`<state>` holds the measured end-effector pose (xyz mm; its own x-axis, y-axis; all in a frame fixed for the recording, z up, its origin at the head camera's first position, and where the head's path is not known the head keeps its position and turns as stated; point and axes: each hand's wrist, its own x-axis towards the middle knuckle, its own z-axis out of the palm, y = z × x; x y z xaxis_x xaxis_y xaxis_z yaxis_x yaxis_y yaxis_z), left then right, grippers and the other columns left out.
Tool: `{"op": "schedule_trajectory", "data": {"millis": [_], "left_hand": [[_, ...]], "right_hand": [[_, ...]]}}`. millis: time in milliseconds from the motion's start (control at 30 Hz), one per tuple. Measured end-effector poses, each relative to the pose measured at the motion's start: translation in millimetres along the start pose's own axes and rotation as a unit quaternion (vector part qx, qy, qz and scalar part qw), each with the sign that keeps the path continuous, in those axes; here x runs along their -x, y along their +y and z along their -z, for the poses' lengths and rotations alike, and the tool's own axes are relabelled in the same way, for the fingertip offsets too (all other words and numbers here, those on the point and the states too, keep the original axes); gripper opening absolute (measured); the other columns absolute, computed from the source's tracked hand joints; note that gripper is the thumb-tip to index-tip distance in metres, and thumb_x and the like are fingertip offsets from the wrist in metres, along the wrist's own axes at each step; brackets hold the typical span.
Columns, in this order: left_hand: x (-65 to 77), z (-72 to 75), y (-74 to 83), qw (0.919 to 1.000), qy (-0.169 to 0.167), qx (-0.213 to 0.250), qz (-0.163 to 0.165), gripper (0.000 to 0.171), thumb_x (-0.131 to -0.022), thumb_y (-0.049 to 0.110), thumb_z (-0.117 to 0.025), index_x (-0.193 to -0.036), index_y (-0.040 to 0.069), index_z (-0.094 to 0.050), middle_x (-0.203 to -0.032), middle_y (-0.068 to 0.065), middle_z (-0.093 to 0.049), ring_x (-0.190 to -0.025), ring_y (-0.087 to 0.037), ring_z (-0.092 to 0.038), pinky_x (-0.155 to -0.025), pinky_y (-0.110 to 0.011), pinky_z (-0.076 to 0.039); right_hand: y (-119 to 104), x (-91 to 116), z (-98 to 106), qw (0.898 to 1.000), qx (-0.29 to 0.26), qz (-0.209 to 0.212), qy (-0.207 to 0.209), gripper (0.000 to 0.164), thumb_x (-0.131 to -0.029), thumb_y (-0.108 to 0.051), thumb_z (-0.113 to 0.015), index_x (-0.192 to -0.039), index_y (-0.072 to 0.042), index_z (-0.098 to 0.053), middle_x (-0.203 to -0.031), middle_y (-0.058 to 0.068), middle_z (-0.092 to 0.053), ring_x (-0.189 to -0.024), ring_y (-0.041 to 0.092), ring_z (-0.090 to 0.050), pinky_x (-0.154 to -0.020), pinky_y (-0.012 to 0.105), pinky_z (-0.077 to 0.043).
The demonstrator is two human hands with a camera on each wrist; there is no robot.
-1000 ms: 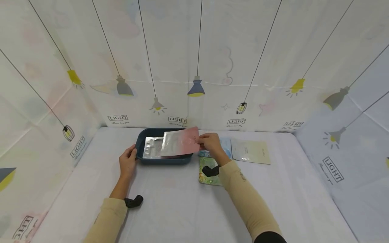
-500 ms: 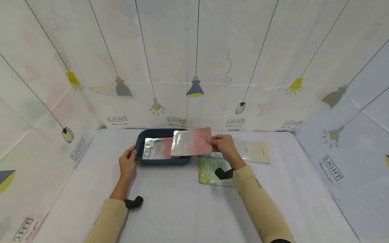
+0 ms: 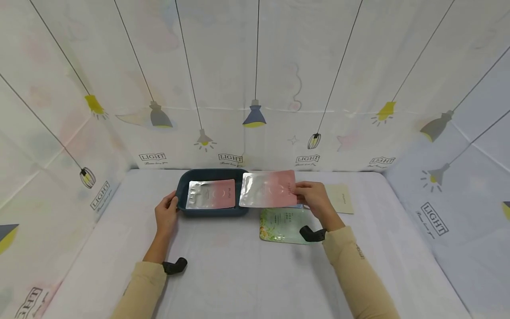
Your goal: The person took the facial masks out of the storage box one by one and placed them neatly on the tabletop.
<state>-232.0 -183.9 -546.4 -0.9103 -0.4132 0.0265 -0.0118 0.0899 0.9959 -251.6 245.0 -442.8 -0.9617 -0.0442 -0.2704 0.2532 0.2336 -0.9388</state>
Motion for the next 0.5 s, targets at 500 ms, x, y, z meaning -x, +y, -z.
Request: {"op": "schedule_trajectory", "data": {"millis": [500], "left_hand": [[-1.7,-0.3,-1.6,1.0,0.003,0.007,0.004,0.036,-0.102,0.015,-0.047,-0.135,0.002,-0.055,-0.132,-0.017,-0.058,-0.113,-0.022,-0.054,-0.073,-0.003,-0.046]], "right_hand": [[18.0,16.1,35.7,1.0,0.002,0.006,0.009,0.051,-0.095,-0.02,-0.063,-0.133,0.011,-0.049,-0.087,-0.011,-0.067,-0.077,0.008,-0.065,-0.073,0.021,-0.057]]}}
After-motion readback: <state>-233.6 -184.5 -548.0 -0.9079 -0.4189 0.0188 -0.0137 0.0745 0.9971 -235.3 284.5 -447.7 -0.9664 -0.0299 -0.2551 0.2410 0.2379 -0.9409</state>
